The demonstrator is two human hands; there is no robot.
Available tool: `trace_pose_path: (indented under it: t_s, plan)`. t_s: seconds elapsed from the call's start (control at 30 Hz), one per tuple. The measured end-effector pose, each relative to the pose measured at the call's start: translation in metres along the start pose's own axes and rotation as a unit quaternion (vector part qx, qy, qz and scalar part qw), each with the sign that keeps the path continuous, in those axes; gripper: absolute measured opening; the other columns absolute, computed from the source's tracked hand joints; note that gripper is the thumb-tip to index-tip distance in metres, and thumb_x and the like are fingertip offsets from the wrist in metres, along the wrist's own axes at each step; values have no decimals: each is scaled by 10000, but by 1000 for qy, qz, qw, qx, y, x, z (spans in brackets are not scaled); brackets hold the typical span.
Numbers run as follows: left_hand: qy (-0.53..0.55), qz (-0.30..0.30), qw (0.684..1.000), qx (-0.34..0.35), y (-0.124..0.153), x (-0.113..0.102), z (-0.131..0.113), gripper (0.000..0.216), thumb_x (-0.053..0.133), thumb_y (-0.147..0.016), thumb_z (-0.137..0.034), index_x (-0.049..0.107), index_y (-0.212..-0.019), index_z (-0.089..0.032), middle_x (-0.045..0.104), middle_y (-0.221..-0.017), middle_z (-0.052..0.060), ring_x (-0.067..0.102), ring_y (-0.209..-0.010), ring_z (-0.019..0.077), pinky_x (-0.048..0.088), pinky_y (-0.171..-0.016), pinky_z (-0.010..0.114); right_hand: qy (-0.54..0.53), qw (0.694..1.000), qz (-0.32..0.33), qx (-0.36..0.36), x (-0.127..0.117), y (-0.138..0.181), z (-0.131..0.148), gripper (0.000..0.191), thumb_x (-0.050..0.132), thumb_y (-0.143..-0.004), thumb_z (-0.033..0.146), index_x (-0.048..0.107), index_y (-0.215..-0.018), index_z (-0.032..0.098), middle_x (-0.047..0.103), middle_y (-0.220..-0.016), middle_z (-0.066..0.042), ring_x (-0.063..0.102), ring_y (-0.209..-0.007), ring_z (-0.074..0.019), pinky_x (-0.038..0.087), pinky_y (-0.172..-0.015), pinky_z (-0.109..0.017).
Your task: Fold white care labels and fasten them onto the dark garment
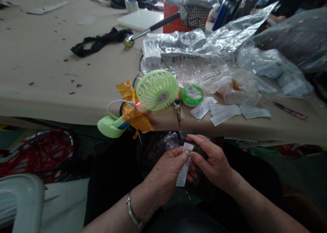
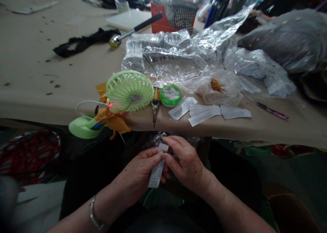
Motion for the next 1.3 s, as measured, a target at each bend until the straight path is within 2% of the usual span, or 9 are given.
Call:
trace_pose_path:
  t_s: [0.1,0.2,0.3,0.37,0.57,0.67,0.77,1.03,1.3]
  plan:
    - [0,-5,1000,13,1,-1,-2,206,532,-850,-328,581,-792,-137,573,-615,-9,518,-494,73,408,-499,191,-114,988,-17,103,3,-1,-8,338,560,-853,249,553,-1190,221,663,-1069,-62,646,-954,-184,521,-842,-309]
    - [-13,-20,999,28,2,-3,-4,244,515,-858,-359,568,-759,-142,573,-603,-5,497,-476,70,385,-492,191,-267,938,-15,218,11,-4,-16,161,594,-831,320,619,-949,214,682,-789,-5,646,-639,-130,529,-605,-242]
    - [-33,-38,998,43,2,-4,-7,249,504,-860,-354,561,-734,-146,572,-590,-2,498,-485,80,380,-500,199,-372,888,14,270,22,-10,-18,154,629,-802,350,602,-813,200,591,-537,50,530,-417,-91,460,-452,-216]
    - [-45,-41,996,60,2,-4,-9,254,497,-861,-345,558,-713,-149,566,-586,-2,496,-494,88,382,-507,206,-384,881,10,276,25,-14,-17,153,651,-782,339,603,-775,193,577,-519,50,511,-410,-86,443,-443,-212]
    - [-110,-70,982,136,2,-11,-22,204,514,-850,-296,612,-742,-153,571,-619,-12,509,-576,102,400,-571,214,-350,907,-16,235,21,-28,-11,121,640,-776,277,612,-702,185,627,-688,8,560,-599,-101,460,-555,-211]
    - [-177,-117,951,224,2,-21,-33,145,556,-820,-251,653,-756,-164,623,-701,-4,535,-667,115,413,-633,216,-313,928,-19,203,18,-35,-8,101,621,-787,255,605,-715,185,594,-681,19,537,-636,-100,442,-582,-204]
    - [-236,-160,916,281,1,-28,-42,132,561,-814,-225,683,-843,-185,669,-772,2,573,-724,135,430,-668,226,-242,950,-30,197,14,-41,-6,105,618,-785,258,604,-718,178,542,-640,33,482,-603,-90,398,-546,-193]
    - [-338,-214,850,342,0,-28,-60,118,570,-821,-238,683,-806,-209,683,-712,-10,605,-671,138,439,-634,218,-146,972,-59,173,10,-49,-1,126,584,-803,257,616,-714,174,567,-623,24,495,-577,-98,407,-537,-197]
    - [-370,-224,829,354,0,-27,-65,137,553,-829,-223,677,-776,-200,652,-645,-24,571,-588,114,418,-568,195,-122,981,-66,138,10,-51,-3,115,583,-817,244,625,-732,179,592,-641,20,527,-598,-103,431,-560,-199]
Point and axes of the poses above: each hand's wrist, its own y-axis away from the middle knuckle, its own x-axis out of the palm, z = x × y, the point moved 4 cm from there along -y, towards the middle knuckle
